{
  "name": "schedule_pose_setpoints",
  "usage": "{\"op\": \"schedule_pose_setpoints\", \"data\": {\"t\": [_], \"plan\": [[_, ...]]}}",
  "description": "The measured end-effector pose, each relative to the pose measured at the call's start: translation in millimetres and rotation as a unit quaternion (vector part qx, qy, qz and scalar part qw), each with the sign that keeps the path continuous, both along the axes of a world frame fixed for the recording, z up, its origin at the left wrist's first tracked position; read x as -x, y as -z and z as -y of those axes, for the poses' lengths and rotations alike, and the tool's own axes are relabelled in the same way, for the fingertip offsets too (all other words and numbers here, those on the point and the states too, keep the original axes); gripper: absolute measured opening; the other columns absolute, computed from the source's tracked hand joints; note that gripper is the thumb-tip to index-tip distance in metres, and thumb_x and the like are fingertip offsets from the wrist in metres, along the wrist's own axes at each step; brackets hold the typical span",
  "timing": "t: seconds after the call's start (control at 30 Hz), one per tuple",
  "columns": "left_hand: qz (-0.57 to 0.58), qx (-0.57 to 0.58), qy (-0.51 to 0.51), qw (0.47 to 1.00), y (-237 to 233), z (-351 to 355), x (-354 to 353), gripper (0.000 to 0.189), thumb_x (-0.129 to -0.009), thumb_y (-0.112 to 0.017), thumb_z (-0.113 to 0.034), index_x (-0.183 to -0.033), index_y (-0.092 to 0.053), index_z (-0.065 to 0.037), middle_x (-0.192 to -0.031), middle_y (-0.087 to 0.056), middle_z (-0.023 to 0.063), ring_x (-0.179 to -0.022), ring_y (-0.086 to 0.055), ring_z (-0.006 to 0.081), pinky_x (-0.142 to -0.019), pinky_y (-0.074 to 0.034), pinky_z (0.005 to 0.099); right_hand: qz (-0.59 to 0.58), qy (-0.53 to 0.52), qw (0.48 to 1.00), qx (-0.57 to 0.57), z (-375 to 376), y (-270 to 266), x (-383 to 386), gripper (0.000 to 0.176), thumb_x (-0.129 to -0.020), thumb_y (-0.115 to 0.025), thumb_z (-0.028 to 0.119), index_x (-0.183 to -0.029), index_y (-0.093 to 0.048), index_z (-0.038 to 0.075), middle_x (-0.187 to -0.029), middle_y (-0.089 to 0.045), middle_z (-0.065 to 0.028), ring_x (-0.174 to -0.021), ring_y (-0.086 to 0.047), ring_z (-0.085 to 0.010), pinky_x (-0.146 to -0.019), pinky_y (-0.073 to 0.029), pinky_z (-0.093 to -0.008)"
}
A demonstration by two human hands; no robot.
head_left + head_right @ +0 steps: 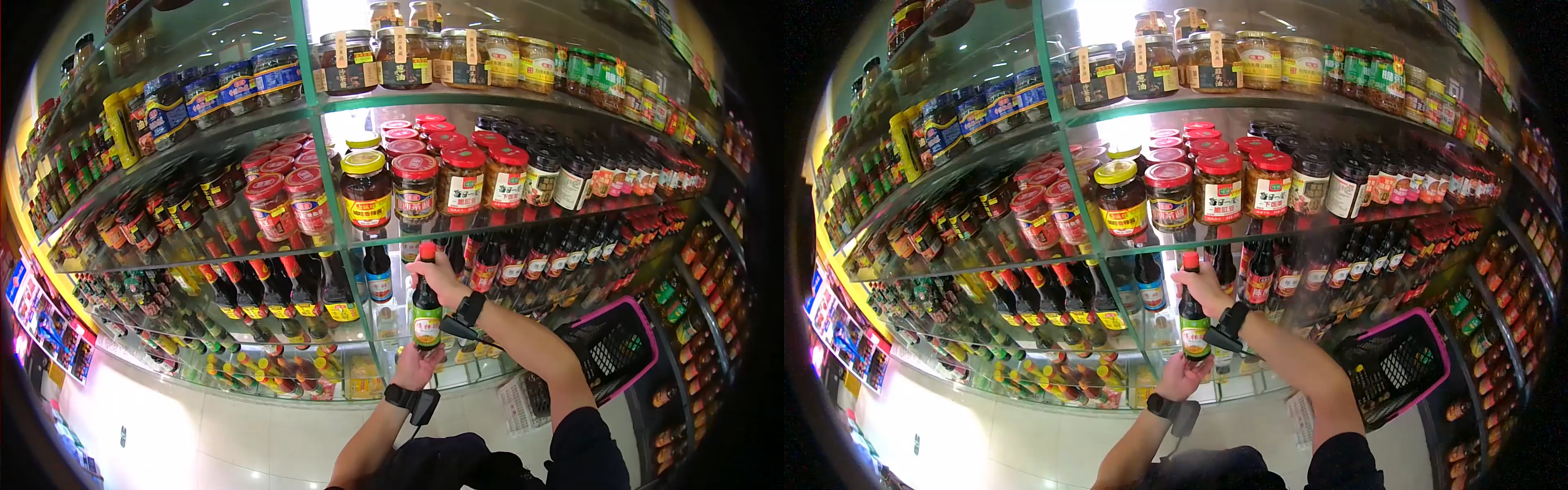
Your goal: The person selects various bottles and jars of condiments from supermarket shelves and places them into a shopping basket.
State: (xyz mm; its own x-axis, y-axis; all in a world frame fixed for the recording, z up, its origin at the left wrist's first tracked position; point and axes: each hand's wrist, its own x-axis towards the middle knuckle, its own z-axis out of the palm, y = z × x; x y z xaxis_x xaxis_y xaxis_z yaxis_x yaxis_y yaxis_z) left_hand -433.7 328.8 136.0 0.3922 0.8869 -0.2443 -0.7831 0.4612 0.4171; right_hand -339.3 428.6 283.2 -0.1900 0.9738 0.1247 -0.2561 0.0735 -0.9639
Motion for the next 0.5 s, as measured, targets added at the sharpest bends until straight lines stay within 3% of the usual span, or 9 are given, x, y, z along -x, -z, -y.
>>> {"op": "schedule_pose_setpoints", "data": {"t": [0.07, 0.17, 0.37, 0.5], "plan": [[-0.013, -0.013, 0.007, 1.0, -0.8, -7.5, 2.5, 0.028, -0.086, -0.034, -0.016, -0.108, -0.042, 0.0, -0.098, -0.053, 0.0139, -0.094, -0.053, 0.0261, -0.084, -0.044, 0.0407, -0.001, 0.005, 1.0, -0.01, -5.9, 0.4, 2.8, 0.016, -0.07, -0.058, 0.01, -0.058, -0.05, 0.004, -0.052, -0.051, -0.0056, -0.046, -0.049, -0.0132, -0.046, -0.039, -0.0264], [-0.068, 0.061, -0.05, 0.995, -24.2, -11.4, 3.0, 0.03, -0.081, -0.039, -0.017, -0.106, -0.042, -0.001, -0.099, -0.049, 0.0169, -0.09, -0.052, 0.0277, -0.083, -0.043, 0.0396, 0.008, 0.035, 0.999, -0.035, -13.5, -0.1, 6.6, 0.014, -0.07, -0.058, 0.008, -0.059, -0.049, 0.003, -0.052, -0.051, -0.0055, -0.045, -0.049, -0.0134, -0.045, -0.039, -0.0265], [-0.07, 0.102, -0.035, 0.992, -17.0, -50.9, 2.5, 0.029, -0.078, -0.04, -0.014, -0.103, -0.045, -0.001, -0.095, -0.048, 0.0181, -0.085, -0.05, 0.0267, -0.083, -0.041, 0.0374, -0.008, 0.07, 0.993, -0.092, -25.9, -5.3, 11.3, 0.012, -0.071, -0.057, 0.005, -0.063, -0.048, 0.002, -0.052, -0.052, -0.0058, -0.045, -0.05, -0.0134, -0.044, -0.039, -0.0268], [-0.074, 0.093, -0.003, 0.993, -18.8, -65.3, 7.1, 0.027, -0.077, -0.042, -0.015, -0.1, -0.048, -0.002, -0.088, -0.052, 0.0163, -0.084, -0.051, 0.0259, -0.083, -0.041, 0.037, 0.044, 0.092, 0.988, -0.114, -42.5, 2.3, 12.8, 0.011, -0.071, -0.057, 0.007, -0.065, -0.049, 0.002, -0.052, -0.051, -0.0047, -0.046, -0.049, -0.0126, -0.045, -0.039, -0.0261]]}}
